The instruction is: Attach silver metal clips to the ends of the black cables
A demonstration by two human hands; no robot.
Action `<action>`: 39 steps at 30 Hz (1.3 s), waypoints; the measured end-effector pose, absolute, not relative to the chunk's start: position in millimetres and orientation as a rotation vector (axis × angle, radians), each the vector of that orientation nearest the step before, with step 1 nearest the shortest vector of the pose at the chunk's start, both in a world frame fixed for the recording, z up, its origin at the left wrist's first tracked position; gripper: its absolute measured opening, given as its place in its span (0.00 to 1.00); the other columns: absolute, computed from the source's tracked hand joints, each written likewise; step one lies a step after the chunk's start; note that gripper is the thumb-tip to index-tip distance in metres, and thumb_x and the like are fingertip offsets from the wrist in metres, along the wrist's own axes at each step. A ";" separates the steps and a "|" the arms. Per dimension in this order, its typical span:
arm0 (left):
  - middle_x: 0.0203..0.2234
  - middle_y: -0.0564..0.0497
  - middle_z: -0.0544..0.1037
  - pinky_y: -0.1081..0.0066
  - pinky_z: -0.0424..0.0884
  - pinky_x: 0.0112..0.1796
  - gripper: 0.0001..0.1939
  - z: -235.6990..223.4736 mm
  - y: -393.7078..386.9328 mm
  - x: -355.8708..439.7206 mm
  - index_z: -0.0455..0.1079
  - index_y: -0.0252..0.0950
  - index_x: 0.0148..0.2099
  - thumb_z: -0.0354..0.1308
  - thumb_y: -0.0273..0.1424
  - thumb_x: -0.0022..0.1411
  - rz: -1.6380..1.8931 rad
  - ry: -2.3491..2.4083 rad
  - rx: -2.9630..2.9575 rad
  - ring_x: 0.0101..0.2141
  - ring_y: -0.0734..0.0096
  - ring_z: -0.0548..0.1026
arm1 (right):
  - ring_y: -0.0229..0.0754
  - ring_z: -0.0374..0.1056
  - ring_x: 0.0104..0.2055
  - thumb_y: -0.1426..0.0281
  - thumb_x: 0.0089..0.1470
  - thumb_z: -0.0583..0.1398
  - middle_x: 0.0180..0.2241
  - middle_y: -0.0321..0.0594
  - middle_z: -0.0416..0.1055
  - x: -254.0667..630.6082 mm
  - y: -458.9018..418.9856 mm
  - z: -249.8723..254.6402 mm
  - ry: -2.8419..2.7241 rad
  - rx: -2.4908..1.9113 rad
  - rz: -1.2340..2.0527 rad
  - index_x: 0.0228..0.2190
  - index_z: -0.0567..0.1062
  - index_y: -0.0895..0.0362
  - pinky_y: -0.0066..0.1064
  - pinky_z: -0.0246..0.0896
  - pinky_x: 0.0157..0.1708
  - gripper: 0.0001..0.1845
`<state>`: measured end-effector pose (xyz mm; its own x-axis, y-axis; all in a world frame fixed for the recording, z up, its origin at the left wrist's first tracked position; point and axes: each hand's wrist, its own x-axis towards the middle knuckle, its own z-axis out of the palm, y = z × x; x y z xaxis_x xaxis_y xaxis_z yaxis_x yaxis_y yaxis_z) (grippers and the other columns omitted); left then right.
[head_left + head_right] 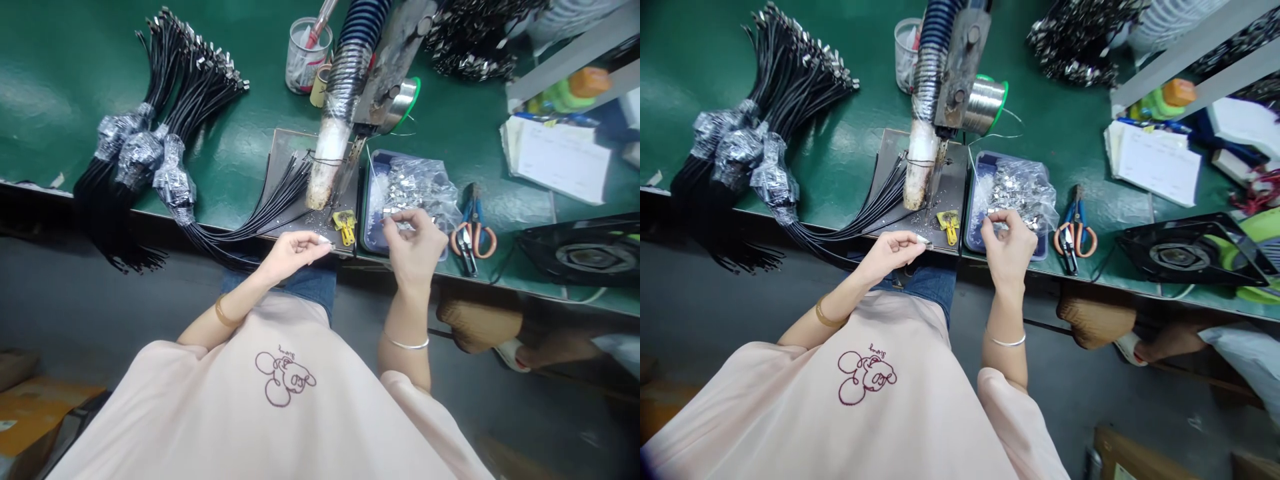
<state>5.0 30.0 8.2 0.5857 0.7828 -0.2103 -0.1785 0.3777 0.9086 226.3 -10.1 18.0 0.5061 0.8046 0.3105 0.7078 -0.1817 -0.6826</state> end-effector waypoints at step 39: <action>0.20 0.57 0.68 0.79 0.61 0.25 0.08 8.0 15.7 6.7 0.68 0.34 0.29 0.58 0.29 0.61 0.963 0.880 1.635 0.21 0.80 0.64 | 0.33 0.56 0.21 0.62 0.65 0.58 0.25 0.35 0.72 159.5 -32.9 18.9 -1.491 -1.594 0.301 0.30 0.76 0.55 0.29 0.56 0.25 0.14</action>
<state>6.7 15.7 8.0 0.4176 0.8918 0.1741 0.0927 -0.2324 0.9682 159.5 -32.9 18.9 0.2413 0.8893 0.3885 0.6690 0.1376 -0.7304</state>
